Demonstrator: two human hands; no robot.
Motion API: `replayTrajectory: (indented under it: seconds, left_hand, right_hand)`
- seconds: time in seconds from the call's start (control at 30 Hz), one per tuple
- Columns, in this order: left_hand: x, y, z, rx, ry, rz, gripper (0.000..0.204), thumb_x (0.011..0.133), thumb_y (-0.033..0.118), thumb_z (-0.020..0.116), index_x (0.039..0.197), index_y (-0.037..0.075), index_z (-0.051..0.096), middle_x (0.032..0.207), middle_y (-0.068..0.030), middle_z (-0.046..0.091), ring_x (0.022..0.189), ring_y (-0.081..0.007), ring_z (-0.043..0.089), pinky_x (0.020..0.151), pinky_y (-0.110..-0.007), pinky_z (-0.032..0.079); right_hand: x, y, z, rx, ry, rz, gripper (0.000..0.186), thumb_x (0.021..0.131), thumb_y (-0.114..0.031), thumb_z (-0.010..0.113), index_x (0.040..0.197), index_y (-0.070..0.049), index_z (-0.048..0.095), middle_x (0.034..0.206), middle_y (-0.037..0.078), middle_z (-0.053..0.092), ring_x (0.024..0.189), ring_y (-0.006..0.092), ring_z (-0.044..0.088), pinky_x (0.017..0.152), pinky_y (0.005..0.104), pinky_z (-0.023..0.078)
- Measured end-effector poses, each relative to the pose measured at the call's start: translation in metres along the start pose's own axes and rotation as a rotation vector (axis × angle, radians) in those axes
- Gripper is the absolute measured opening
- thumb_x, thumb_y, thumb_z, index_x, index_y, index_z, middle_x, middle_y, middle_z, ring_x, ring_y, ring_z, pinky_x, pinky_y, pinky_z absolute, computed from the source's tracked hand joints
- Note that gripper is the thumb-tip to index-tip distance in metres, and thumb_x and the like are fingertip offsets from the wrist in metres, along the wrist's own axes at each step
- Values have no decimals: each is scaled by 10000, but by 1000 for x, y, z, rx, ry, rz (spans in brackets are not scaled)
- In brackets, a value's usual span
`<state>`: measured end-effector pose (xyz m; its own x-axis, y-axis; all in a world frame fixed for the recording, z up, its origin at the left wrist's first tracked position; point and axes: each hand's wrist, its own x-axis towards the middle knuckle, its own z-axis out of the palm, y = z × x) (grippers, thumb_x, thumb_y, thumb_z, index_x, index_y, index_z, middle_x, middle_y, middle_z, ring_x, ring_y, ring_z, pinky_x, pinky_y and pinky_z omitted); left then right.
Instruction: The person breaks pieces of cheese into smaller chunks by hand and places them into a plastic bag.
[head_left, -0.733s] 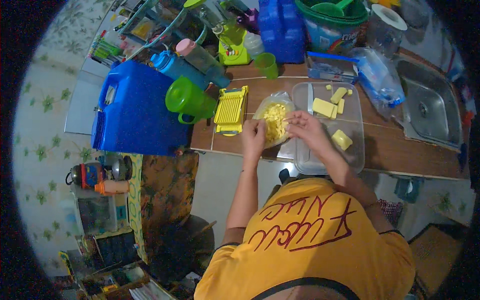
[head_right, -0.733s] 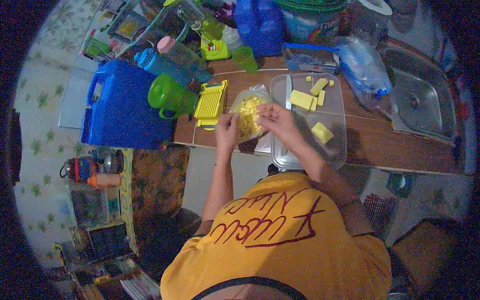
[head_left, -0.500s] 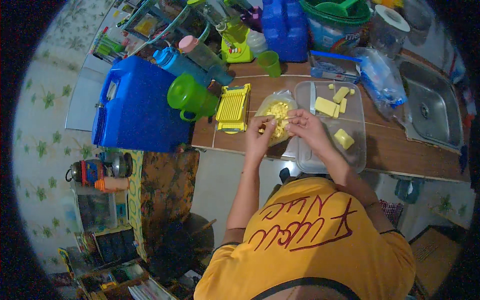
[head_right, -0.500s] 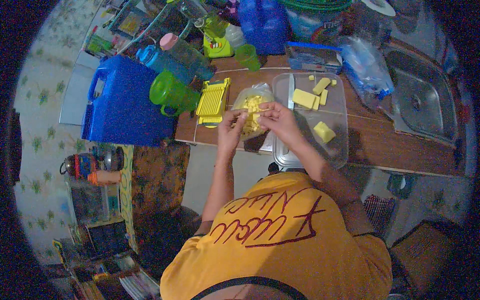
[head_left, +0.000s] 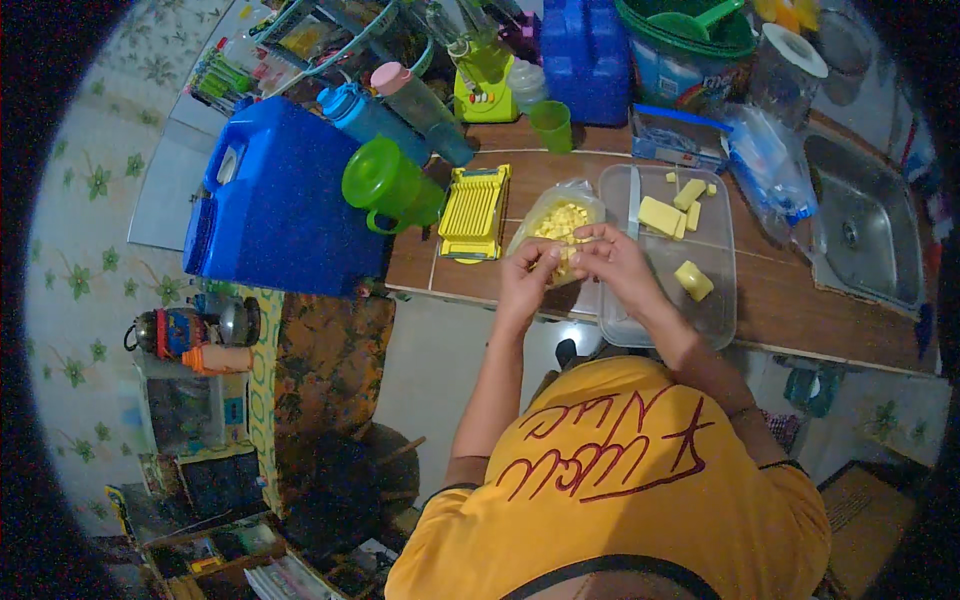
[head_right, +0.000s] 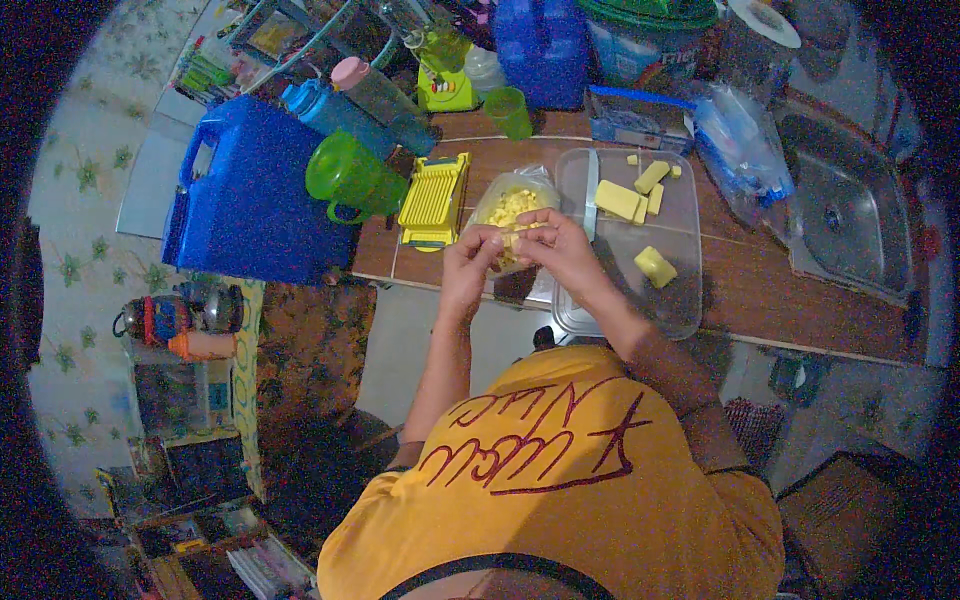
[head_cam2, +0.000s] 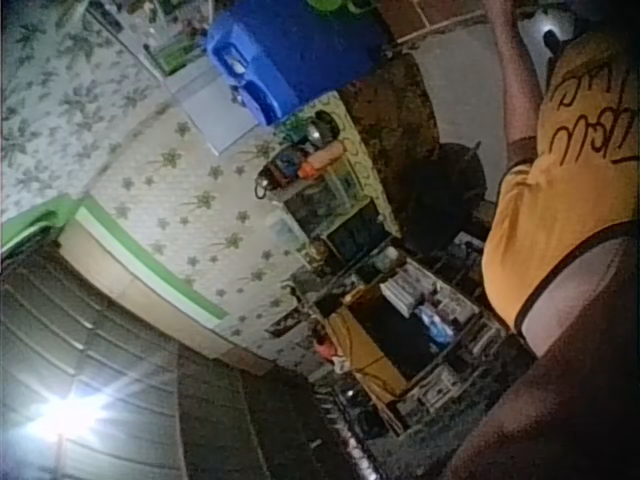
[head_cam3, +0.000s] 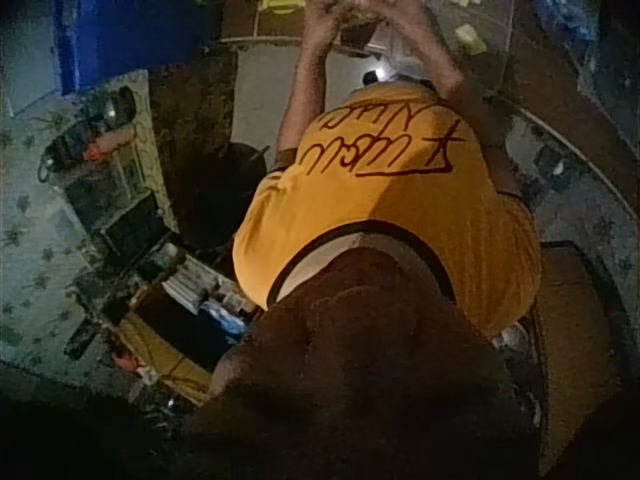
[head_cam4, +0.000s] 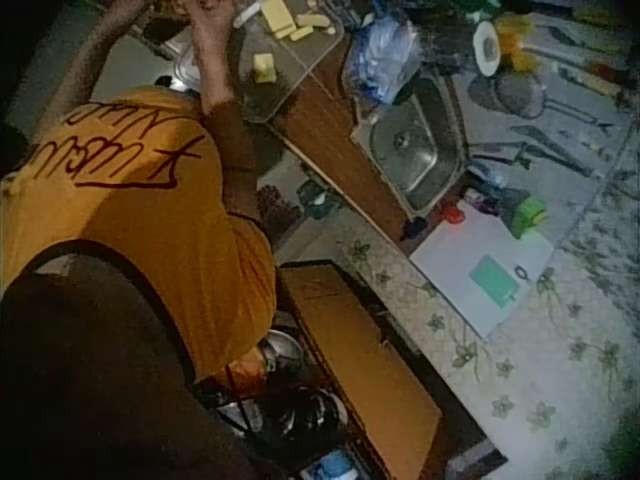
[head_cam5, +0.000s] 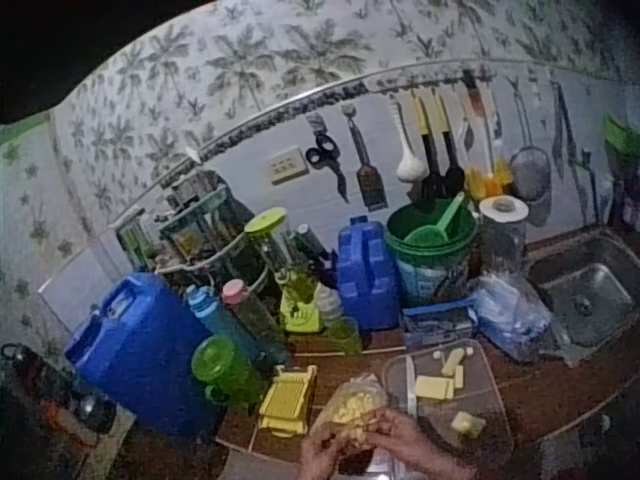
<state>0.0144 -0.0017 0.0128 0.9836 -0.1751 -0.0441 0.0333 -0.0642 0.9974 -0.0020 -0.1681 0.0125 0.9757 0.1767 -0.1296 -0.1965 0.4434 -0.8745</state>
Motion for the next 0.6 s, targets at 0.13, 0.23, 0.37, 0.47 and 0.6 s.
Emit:
replayTrajectory:
  seconds: [0.13,0.23,0.37,0.47,0.6]
  left_hand:
    - [1,1,-1,-84,32,-23,163,871,154,566,891,3,624,790,-9,566,675,-82,510,575,-228,414]
    - [5,-4,-4,-160,73,-72,147,866,156,574,905,24,624,730,2,563,644,-70,502,556,-216,405]
    - [10,-6,-6,-182,151,-84,112,843,143,608,892,42,609,715,14,562,611,-59,493,542,-205,395]
    - [14,-12,-9,-89,167,-24,98,824,123,632,873,45,599,715,18,562,593,-60,488,539,-205,397]
    - [20,-26,-13,79,152,44,109,806,101,646,894,45,611,736,14,578,602,-61,495,551,-210,410]
  right_hand:
    - [0,-3,6,-5,6,0,301,841,-38,569,1128,-21,479,876,47,615,751,92,585,660,205,456]
    - [6,7,5,12,30,-22,300,846,-30,560,1134,-22,477,890,54,613,782,93,584,683,216,468]
    - [13,20,-3,1,84,-56,298,838,-22,569,1124,-22,486,907,61,613,809,96,581,705,220,475]
    - [14,21,-7,-71,92,-109,290,826,-16,586,1102,-22,499,921,64,616,804,90,582,685,211,471]
    - [19,24,-11,-358,132,-112,263,812,-25,613,1068,-4,553,906,66,623,787,78,579,652,204,463]
